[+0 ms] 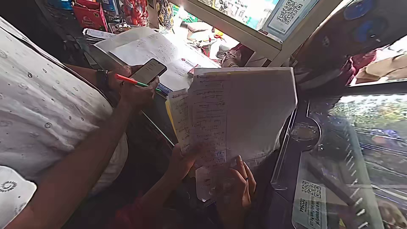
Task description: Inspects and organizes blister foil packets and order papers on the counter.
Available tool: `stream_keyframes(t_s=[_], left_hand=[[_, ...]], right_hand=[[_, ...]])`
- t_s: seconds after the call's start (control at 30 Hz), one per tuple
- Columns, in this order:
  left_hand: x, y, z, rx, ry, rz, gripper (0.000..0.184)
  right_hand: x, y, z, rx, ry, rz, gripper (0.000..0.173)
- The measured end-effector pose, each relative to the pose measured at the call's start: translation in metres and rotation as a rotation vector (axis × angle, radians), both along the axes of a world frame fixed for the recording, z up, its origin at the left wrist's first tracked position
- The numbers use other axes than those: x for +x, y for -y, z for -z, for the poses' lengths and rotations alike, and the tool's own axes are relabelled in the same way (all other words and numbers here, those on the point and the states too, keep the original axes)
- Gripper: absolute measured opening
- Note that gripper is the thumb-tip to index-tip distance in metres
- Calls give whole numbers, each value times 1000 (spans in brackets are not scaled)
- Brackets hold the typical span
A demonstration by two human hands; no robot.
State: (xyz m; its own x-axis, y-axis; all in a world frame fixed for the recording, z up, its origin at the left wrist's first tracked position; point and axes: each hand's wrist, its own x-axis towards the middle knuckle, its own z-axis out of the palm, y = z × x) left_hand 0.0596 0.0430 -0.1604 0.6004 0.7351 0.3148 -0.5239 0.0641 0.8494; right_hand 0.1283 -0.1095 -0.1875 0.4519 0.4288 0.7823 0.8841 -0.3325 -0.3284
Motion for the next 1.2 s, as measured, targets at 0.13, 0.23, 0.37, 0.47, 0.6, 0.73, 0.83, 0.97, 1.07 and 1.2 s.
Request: stream_keyframes(t_s=[0.13, 0.23, 0.37, 0.47, 0.6, 0.73, 0.83, 0.97, 1.07, 1.2], left_hand=[[5, -15, -3, 168, -505, -130, 27], [-11, -25, 5, 214, -619, -172, 49], [-37, -28, 15, 312, -648, -324, 59], [-52, -23, 18, 431, -656, -418, 51], [-55, -12, 12, 520, -422, -301, 40], [-38, -4, 5, 493, -304, -43, 40], [-26, 0, 4, 425, -329, 24, 45], [-16, 1, 7, 387, -362, 44, 48], [-12, 1, 11, 411, -335, 50, 45], [-9, 0, 12, 434, -330, 69, 41]], right_hand=[[3, -2, 1, -212, -135, 63, 40], [4, 0, 4, -303, -168, 97, 44], [6, 2, 3, -345, -148, 108, 46], [6, 2, 2, -374, -153, 100, 46], [6, 0, -3, -197, -200, -22, 40], [0, -1, -10, 26, -274, -265, 27], [-8, 0, -11, -80, -212, -293, 21], [-7, 0, 2, -281, -13, -239, 23], [-4, 1, 4, -303, 29, -206, 12], [-1, 5, 2, -284, -46, -249, 14]])
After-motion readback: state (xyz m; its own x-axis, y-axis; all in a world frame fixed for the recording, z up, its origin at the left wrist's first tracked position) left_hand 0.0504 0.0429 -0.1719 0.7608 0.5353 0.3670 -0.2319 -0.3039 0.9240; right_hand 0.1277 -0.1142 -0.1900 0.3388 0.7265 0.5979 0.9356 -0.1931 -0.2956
